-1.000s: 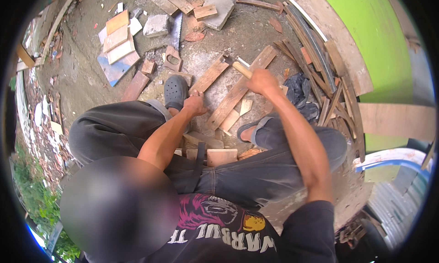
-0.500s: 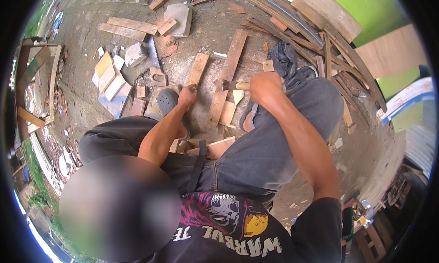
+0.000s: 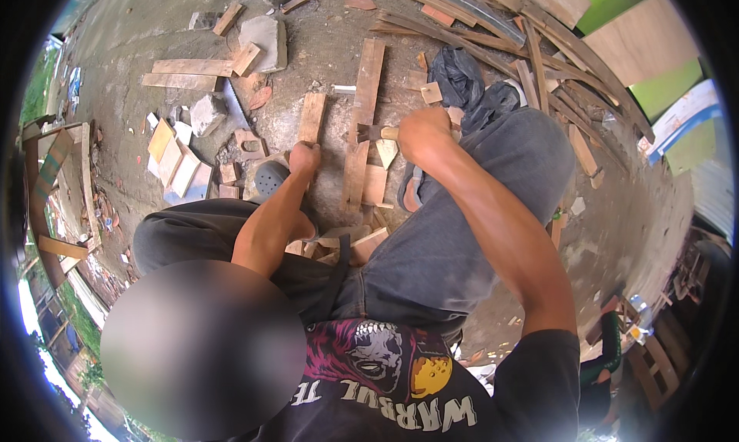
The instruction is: The person sits on the ground and uses a hammer to repeatedly strike a wooden plank, breaking it into smaller pieces. The person picks up the broken pieces and continues to break them further, creating a pile of wood scraps.
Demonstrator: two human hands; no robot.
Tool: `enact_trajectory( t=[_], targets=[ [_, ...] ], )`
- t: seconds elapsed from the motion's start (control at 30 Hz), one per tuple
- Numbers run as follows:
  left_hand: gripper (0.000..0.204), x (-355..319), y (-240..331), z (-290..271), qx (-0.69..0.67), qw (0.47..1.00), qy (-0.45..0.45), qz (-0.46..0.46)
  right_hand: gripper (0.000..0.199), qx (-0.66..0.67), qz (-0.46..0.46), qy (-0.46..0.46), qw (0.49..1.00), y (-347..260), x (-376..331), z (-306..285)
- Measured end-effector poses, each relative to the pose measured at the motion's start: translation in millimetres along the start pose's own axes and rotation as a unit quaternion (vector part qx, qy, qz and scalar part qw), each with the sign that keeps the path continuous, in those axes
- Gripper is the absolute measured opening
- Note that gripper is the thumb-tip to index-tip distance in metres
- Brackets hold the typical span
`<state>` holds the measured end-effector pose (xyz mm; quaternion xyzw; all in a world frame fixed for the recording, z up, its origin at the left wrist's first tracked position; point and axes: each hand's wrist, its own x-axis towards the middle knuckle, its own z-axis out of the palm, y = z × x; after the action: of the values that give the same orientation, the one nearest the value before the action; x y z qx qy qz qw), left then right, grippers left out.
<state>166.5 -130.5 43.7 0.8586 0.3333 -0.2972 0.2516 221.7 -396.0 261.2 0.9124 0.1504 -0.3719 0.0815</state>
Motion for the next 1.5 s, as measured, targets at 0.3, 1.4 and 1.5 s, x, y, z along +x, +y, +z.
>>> enact_trajectory(
  t=[0.3, 1.4, 1.5],
  targets=[
    [0.034, 8, 16, -2, 0.132, 0.991, 0.019, 0.008, 0.021, 0.016, 0.006, -0.028, 0.999, 3, 2, 1],
    [0.028, 52, 47, -3, 0.254, 0.954, -0.15, 0.043, 0.03, -0.009, 0.003, -0.113, 0.994, -1, 12, 0],
    [0.026, 42, 50, -16, 0.377, 0.902, -0.106, 0.183, 0.029, -0.028, -0.02, -0.121, 0.992, -5, 17, -3]
  ],
)
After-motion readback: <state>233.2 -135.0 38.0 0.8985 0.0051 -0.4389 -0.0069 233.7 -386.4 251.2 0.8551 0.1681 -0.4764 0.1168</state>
